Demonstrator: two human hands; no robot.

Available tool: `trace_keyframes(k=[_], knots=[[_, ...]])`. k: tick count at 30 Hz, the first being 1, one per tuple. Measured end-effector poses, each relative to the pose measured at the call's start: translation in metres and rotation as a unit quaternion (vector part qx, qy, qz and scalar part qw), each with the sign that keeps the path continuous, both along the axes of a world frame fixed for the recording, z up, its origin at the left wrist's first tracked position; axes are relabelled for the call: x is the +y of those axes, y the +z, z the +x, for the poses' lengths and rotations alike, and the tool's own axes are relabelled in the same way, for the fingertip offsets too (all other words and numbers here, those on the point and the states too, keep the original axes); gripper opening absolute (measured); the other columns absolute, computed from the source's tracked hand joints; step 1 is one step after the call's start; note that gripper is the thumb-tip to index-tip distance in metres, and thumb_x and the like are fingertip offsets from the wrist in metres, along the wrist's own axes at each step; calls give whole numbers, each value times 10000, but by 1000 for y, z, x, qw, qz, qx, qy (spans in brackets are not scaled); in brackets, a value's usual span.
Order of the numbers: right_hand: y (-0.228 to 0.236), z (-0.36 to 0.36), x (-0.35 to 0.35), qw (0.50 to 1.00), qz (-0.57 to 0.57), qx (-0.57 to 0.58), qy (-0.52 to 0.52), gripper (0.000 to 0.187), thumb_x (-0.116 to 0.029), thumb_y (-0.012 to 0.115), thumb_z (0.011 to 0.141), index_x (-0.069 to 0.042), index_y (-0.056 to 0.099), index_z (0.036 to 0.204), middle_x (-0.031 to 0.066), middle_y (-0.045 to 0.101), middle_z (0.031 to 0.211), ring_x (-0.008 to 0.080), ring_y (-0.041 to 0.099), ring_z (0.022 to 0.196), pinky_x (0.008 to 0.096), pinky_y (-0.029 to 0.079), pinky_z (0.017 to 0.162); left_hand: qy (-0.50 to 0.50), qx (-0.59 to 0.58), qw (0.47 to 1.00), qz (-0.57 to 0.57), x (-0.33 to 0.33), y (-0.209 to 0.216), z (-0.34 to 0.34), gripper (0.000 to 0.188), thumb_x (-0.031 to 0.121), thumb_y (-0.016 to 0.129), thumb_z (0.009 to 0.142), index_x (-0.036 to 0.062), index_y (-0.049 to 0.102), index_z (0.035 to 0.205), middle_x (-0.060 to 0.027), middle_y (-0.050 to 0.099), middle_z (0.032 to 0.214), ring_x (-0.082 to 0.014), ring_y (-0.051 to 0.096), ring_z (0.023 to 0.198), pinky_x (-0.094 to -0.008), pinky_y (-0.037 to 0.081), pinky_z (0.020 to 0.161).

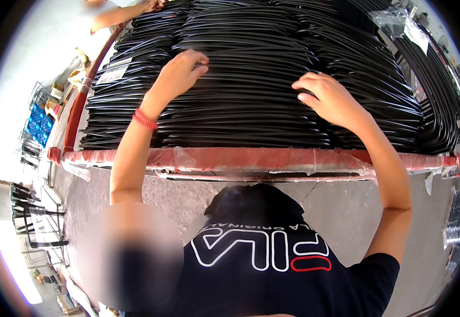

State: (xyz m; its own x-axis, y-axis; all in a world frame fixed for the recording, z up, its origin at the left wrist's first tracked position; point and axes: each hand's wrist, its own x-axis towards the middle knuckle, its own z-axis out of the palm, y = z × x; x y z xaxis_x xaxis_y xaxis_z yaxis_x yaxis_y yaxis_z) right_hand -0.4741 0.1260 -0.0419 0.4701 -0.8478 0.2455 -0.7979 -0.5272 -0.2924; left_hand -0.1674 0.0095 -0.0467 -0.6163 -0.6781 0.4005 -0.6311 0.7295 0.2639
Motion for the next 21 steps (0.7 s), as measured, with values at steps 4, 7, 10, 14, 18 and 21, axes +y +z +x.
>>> trace_keyframes(k=[4,7,10,14,18,21], knots=[[-21,5,-57,997,-11,54,-47,248,-109,522,799,1,541,1020,119,535,1043,274,505,990,355,403,852,29,-60,997,-26,-58,-25,6,263,144,558,779,21,544,1011,-107,568,984,-258,543,935,-327,418,813],[-35,14,-83,994,-18,52,-98,242,-76,509,801,-9,532,1032,110,534,1035,270,512,982,360,427,834,61,-87,994,18,-76,-35,9,278,142,564,772,33,536,1026,-107,566,1000,-264,539,942,-337,420,813],[-40,25,-93,988,-21,81,-130,232,-52,518,790,-16,513,1018,99,531,1010,254,515,968,355,451,809,52,-91,994,33,-88,-39,18,270,130,573,760,46,539,1015,-108,566,991,-270,535,943,-339,420,810],[-46,29,-104,984,-107,100,-101,191,2,561,709,19,507,891,136,555,881,286,564,843,366,506,670,12,-80,997,3,-99,-44,26,223,78,597,730,36,522,935,-100,561,935,-269,543,908,-332,436,771],[-45,36,-112,977,-91,148,-125,183,1,583,696,9,486,851,122,551,853,278,564,831,360,493,680,-14,-54,998,10,-108,-47,34,198,125,614,736,34,517,883,-113,557,886,-300,548,867,-376,440,721],[-50,35,-116,971,-105,168,-134,156,8,578,708,-6,451,797,113,533,821,278,548,837,371,468,697,-27,-42,999,0,-112,-47,37,216,157,622,733,30,492,850,-111,550,854,-296,539,839,-376,432,707]])
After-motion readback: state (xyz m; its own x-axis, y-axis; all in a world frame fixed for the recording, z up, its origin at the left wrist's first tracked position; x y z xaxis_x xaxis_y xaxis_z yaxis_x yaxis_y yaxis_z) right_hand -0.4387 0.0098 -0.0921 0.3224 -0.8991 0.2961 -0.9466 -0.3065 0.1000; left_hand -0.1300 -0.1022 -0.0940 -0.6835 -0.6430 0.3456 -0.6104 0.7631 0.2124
